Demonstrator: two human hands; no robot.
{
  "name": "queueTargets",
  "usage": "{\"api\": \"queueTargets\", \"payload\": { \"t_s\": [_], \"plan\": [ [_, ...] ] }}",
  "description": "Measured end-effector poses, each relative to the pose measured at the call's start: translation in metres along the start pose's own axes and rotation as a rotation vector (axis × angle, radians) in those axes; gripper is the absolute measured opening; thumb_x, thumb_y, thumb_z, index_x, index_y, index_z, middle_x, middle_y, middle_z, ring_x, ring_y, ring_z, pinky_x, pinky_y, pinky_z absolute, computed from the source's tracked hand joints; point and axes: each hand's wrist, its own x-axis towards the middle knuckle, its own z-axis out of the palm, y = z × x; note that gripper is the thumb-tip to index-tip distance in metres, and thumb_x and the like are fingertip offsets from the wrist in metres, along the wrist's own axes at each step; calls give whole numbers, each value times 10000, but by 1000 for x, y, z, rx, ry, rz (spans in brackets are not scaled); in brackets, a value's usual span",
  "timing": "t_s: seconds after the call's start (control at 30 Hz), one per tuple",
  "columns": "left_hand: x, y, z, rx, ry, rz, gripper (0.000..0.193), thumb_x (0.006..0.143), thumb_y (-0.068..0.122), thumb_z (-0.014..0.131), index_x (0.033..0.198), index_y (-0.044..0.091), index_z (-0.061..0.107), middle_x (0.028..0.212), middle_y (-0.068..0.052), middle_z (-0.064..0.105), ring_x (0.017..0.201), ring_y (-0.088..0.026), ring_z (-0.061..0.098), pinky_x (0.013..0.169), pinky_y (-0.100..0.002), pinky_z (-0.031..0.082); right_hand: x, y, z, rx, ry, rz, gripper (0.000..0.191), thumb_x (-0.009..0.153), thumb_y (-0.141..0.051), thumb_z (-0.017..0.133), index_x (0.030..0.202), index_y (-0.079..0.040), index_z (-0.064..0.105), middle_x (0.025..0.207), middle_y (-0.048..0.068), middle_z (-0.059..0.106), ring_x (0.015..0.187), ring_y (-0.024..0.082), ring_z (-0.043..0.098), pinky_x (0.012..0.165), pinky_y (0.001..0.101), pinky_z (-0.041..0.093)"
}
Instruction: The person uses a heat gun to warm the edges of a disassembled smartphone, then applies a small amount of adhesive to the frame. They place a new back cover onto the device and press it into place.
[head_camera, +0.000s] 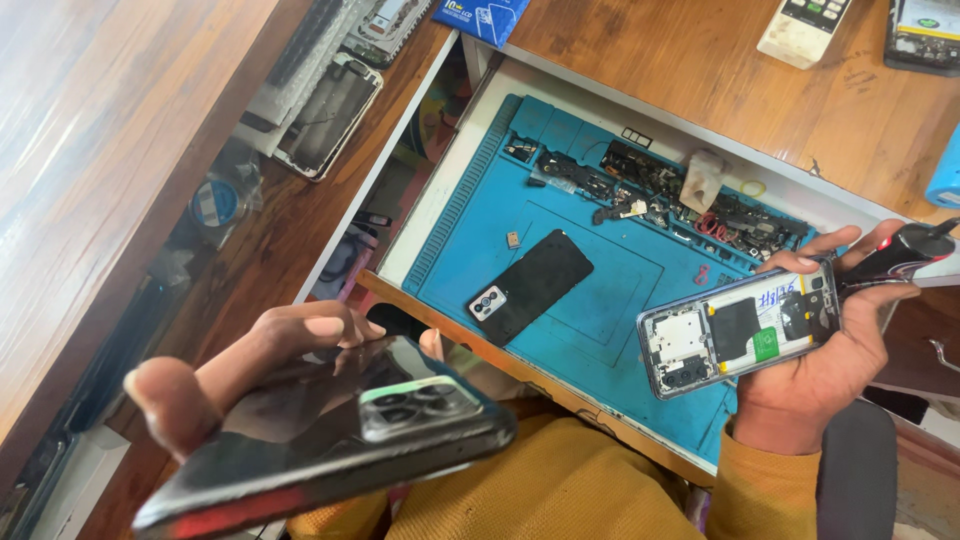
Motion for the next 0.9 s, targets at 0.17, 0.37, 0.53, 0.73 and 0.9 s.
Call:
{"api": "queueTargets", "payload": {
  "t_s": [0.17,0.37,0.53,0.73,0.9],
  "plan": [
    [-36,-24,-11,495,69,-19,170,808,-73,699,791,51,584,836,-76,742,1012,-164,798,904,-277,615,-1,0,-2,-7,-1,-6,247,1209,-268,551,1425,-149,538,1409,-19,600,1263,175,558,949,294,443],
    [-38,65,14,-117,300,221,605,987,434,621,1361,-25,498,1170,-219,702,1041,-289,770,947,-426,645,1,0,-6,-37,-10,-14,264,1208,-262,554,1446,-151,534,1407,-21,602,1258,170,555,956,293,437],
    [-36,85,26,-521,728,-70,611,975,451,567,1325,-49,532,1208,-280,688,1046,-322,750,942,-455,626,1,-1,-9,-19,-9,-11,265,1209,-266,552,1448,-154,532,1407,-19,604,1255,170,555,956,293,435],
    [-47,64,37,-305,1004,388,598,983,448,562,1344,-28,529,1235,-269,674,1048,-318,741,936,-453,621,1,-3,-9,2,13,-11,276,1192,-285,557,1440,-165,535,1406,-22,605,1261,172,553,964,298,434],
    [-63,70,27,-179,1116,500,588,989,445,558,1360,-10,527,1259,-259,662,1050,-316,733,932,-452,617,1,-5,-9,-10,9,-16,276,1189,-280,569,1435,-161,539,1405,-22,611,1274,174,553,964,299,434]
  ]
}}
